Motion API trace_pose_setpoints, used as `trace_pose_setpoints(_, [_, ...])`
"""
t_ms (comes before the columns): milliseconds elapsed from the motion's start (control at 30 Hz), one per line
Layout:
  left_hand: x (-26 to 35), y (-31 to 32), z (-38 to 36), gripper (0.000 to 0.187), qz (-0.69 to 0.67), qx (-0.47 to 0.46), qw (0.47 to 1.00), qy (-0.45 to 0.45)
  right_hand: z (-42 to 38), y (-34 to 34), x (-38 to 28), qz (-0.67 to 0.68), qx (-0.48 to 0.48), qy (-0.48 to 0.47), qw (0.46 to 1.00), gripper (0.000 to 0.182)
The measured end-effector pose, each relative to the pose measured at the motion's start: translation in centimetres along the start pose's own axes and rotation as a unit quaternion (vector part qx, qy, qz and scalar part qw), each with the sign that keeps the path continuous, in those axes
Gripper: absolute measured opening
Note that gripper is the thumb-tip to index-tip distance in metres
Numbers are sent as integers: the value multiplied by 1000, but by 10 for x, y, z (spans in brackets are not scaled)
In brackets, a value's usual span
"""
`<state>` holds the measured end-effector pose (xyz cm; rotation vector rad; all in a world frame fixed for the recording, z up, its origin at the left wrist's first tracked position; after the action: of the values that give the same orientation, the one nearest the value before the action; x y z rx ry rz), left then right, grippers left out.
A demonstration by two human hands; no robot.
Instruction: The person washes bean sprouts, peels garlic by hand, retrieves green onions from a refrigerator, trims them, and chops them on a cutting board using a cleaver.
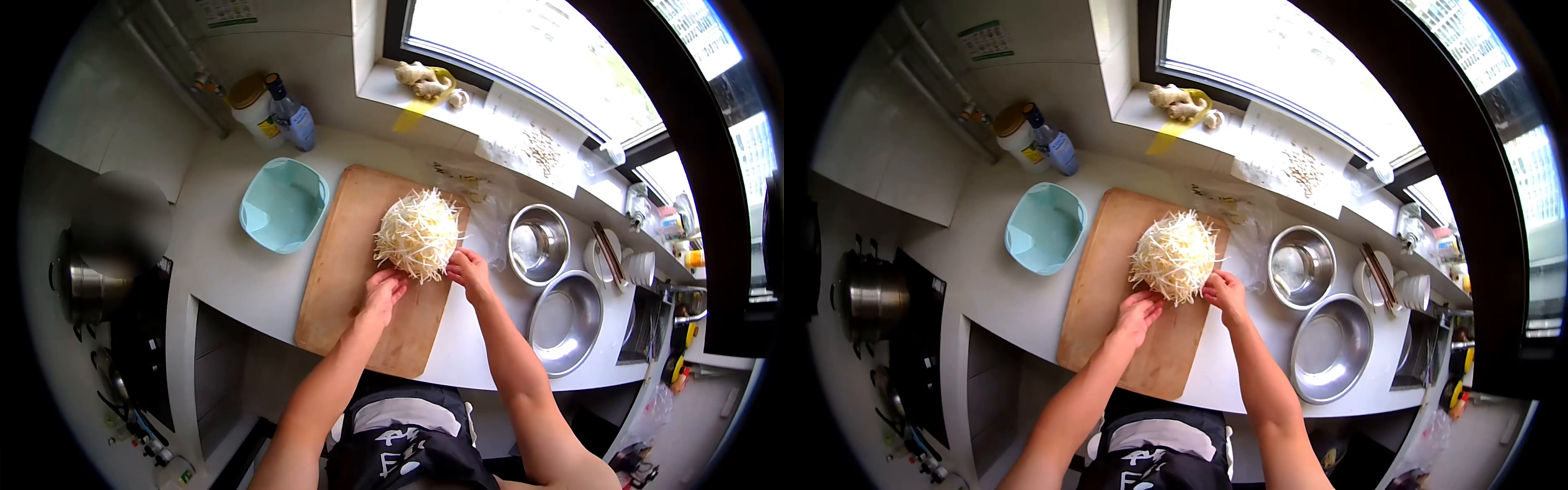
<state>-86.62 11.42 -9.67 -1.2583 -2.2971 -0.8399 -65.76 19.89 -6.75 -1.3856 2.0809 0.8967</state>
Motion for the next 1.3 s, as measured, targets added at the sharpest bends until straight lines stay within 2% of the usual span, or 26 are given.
trace_pose_setpoints(100, [-7, -4, -35, 19, 22, -5, 1000, -5, -21, -22, 2, -25, 10, -5, 1000, 33])
trace_pose_setpoints(200, [-33, -10, -63, 15, 66, -31, 997, -30, -58, -56, 15, -40, 20, -18, 999, 25])
trace_pose_setpoints(267, [-52, -7, -82, 15, 161, -72, 983, -53, -87, -80, 26, -48, 28, -24, 998, 22])
trace_pose_setpoints(400, [-83, 21, -111, 17, 242, -106, 964, -43, -148, -120, 41, -55, 62, -10, 997, 22])
trace_pose_setpoints(467, [-96, 38, -118, 19, 264, -118, 957, 28, -163, -146, 53, -133, 56, -52, 988, 25])
trace_pose_setpoints(500, [-109, 37, -111, 32, 306, -163, 938, 16, -174, -157, 53, -181, 56, -58, 980, 26])
trace_pose_setpoints(533, [-111, 46, -116, 32, 306, -163, 938, 22, -183, -166, 51, -230, 57, -65, 969, 27])
trace_pose_setpoints(600, [-112, 67, -131, 44, 383, -132, 889, 214, -194, -183, 51, -263, 31, -135, 955, 31])
trace_pose_setpoints(633, [-110, 73, -134, 52, 458, -146, 833, 272, -199, -193, 46, -291, 23, -114, 950, 30])
trace_pose_setpoints(667, [-108, 78, -138, 52, 454, -140, 836, 274, -209, -202, 40, -319, 16, -91, 943, 30])
trace_pose_setpoints(700, [-110, 87, -144, 51, 451, -154, 848, 234, -218, -208, 32, -323, 7, -92, 942, 30])
trace_pose_setpoints(733, [-115, 96, -148, 51, 445, -166, 858, 195, -225, -214, 21, -409, 0, -129, 903, 31])
trace_pose_setpoints(767, [-133, 101, -144, 34, 408, -141, 872, 231, -229, -220, 12, -488, -7, -164, 857, 32])
trace_pose_setpoints(800, [-135, 109, -153, 34, 408, -131, 873, 233, -228, -229, 7, -488, -17, -166, 857, 32])
trace_pose_setpoints(867, [-139, 124, -176, 20, 530, -53, 823, 197, -230, -246, -6, -476, -69, -307, 821, 31])
trace_pose_setpoints(900, [-151, 131, -186, 21, 484, -4, 819, 308, -232, -247, -17, -457, -72, -302, 834, 27])
trace_pose_setpoints(1000, [-183, 137, -206, 19, 524, 13, 781, 339, -207, -264, -35, -452, -120, -292, 834, 22])
trace_pose_setpoints(1067, [-197, 133, -215, 18, 504, 43, 796, 332, -193, -258, -48, -433, -147, -282, 844, 20])
trace_pose_setpoints(1200, [-204, 110, -242, 21, 448, 138, 821, 326, -177, -222, -67, -462, -217, -260, 820, 17])
trace_pose_setpoints(1267, [-217, 82, -253, 25, 434, 158, 839, 286, -167, -203, -71, -459, -261, -276, 803, 16])
trace_pose_setpoints(1300, [-222, 71, -260, 25, 425, 187, 843, 270, -158, -192, -81, -463, -245, -320, 789, 15])
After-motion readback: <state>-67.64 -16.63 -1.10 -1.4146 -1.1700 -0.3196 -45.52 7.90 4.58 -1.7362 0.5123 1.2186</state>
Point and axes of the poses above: each hand's wrist, its own z-axis towards the middle knuckle, its own y-axis out of the palm, x = y × z, the point moved 2 cm from there along z, towards the middle knuckle, and after that the axes turned 15 degrees about z, right-handed, at the moved point
